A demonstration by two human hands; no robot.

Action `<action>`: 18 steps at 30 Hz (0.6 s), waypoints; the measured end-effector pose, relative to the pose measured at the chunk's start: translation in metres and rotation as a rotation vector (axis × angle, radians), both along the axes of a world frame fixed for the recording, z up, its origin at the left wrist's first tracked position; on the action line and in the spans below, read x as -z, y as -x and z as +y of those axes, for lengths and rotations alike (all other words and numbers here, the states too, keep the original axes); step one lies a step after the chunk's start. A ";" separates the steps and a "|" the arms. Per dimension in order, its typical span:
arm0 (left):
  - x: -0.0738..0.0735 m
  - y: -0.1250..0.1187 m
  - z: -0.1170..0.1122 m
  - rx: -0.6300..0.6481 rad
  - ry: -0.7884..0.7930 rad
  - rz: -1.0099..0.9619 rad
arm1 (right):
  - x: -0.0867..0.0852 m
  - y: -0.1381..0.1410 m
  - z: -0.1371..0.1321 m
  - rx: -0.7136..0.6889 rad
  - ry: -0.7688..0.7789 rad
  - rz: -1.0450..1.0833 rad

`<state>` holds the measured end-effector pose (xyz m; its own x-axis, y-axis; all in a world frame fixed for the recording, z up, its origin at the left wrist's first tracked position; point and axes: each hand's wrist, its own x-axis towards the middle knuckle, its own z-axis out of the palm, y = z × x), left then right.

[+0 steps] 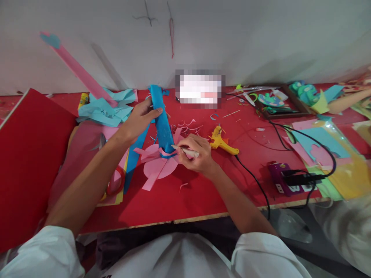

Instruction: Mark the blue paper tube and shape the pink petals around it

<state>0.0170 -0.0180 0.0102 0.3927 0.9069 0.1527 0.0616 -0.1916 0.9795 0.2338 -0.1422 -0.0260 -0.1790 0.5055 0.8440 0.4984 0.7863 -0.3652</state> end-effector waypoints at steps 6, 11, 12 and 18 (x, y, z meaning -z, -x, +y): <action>-0.001 0.000 0.001 -0.036 0.007 -0.013 | 0.003 0.000 -0.001 0.021 0.064 -0.011; -0.001 -0.001 0.001 -0.047 0.007 -0.006 | 0.004 -0.001 -0.001 0.021 0.089 -0.011; -0.001 -0.001 0.001 -0.047 0.007 -0.007 | 0.004 -0.001 -0.001 0.005 0.096 -0.020; 0.002 -0.001 0.002 -0.048 0.012 -0.025 | 0.005 0.002 -0.001 -0.029 0.083 -0.016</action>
<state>0.0180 -0.0161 0.0087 0.3452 0.9263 0.1513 0.0455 -0.1775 0.9831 0.2322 -0.1430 -0.0314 -0.2076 0.5678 0.7966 0.4825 0.7678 -0.4215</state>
